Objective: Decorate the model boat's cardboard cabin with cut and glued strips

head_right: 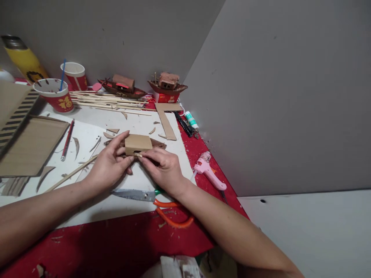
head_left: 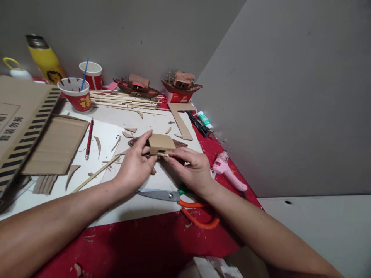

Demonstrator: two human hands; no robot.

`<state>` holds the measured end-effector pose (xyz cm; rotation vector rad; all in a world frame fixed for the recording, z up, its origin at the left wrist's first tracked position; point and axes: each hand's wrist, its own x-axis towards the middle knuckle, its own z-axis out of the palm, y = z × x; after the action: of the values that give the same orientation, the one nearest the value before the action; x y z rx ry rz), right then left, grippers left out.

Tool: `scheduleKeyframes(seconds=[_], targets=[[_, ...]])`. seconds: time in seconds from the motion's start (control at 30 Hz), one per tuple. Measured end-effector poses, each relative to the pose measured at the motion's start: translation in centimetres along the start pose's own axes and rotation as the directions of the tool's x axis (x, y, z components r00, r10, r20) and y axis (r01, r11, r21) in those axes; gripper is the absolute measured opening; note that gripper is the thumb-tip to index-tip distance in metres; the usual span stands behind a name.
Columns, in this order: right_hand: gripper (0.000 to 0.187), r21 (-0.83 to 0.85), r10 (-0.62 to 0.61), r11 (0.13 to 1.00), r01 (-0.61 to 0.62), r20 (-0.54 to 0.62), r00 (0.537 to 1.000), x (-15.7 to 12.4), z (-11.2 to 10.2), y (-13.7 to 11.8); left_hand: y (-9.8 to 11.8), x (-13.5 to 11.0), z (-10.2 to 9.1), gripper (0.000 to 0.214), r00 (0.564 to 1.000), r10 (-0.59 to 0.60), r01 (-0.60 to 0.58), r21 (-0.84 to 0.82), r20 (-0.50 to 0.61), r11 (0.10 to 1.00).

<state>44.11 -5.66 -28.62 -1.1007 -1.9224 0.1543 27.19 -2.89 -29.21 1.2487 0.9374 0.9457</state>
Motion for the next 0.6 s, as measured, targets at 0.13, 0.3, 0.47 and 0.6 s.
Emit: scheduleKeyframes(seconds=[0.13, 0.3, 0.47, 0.6], targets=[[0.009, 0.002, -0.009, 1.000, 0.009, 0.017, 1.000, -0.16, 0.15, 0.25, -0.05, 0.07, -0.04, 0.074, 1.000, 0.010, -0.010, -0.002, 0.000, 1.000], [0.010, -0.024, -0.026, 0.999, 0.026, 0.027, 0.999, -0.28, 0.26, 0.46, -0.06, 0.09, -0.01, 0.074, 1.000, 0.002, -0.002, -0.014, 0.004, 1.000], [0.010, -0.054, -0.038, 0.998, 0.040, 0.031, 0.999, -0.33, 0.36, 0.54, -0.06, -0.02, 0.02, 0.073, 1.000, 0.010, -0.010, -0.008, 0.003, 1.000], [0.009, -0.072, -0.050, 0.996, 0.053, 0.037, 0.998, -0.39, 0.40, 0.50, -0.08, 0.00, -0.02, 0.072, 1.000, 0.010, -0.010, 0.013, -0.001, 1.000]])
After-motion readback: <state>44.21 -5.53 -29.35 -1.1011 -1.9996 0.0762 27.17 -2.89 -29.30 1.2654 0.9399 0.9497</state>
